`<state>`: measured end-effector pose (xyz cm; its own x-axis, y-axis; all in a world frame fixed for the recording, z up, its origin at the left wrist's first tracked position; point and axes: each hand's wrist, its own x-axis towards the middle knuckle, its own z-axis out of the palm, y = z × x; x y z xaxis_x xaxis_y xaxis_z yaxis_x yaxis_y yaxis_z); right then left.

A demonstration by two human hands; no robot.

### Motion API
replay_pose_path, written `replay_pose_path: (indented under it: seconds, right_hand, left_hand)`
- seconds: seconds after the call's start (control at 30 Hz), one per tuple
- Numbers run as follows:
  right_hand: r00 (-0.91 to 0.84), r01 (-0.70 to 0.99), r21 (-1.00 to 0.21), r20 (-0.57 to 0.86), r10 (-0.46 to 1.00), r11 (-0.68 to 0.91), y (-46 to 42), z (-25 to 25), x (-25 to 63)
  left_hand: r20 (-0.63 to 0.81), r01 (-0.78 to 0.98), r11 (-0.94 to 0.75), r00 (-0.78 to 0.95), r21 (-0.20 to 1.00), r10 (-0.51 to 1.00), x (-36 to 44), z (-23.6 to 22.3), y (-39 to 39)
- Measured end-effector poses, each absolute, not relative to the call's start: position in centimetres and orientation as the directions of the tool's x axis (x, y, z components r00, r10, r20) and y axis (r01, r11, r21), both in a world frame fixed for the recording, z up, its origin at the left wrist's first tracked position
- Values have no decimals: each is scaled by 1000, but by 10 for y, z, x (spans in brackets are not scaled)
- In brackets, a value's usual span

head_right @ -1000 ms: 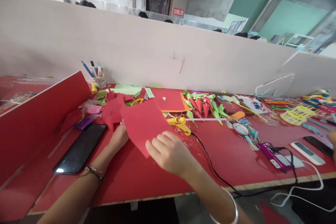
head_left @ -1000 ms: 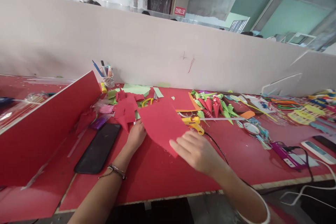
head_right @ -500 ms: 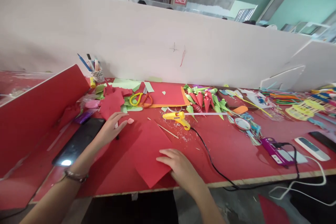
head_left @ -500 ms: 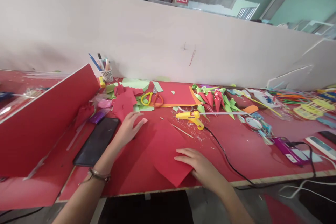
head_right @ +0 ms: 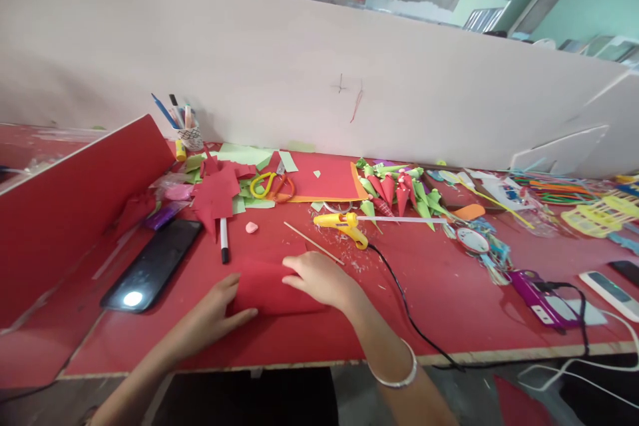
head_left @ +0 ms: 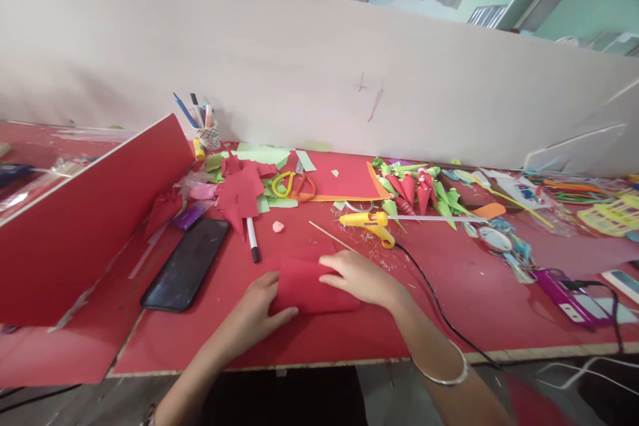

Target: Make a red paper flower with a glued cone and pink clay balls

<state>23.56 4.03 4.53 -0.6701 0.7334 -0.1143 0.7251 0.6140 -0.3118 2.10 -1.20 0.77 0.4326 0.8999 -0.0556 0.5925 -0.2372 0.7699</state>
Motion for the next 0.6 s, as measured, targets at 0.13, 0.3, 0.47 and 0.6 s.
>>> replay_pose_path:
  seconds: [0.13, 0.3, 0.47, 0.6]
  right_hand:
    - [-694, 702, -203, 20, 720, 683, 56, 24, 217]
    - [-738, 658, -163, 54, 673, 735, 62, 13, 201]
    - [-720, 669, -232, 35, 693, 707, 65, 11, 201]
    - [-729, 650, -287, 27, 684, 703, 65, 17, 207]
  left_hand:
    - [-63, 712, -186, 308, 677, 949, 17, 6, -10]
    - [-112, 871, -44, 112, 490, 987, 15, 1, -18]
    - [-118, 909, -29, 85, 415, 989, 15, -3, -20]
    - [-117, 885, 31, 27, 465, 993, 15, -4, -18]
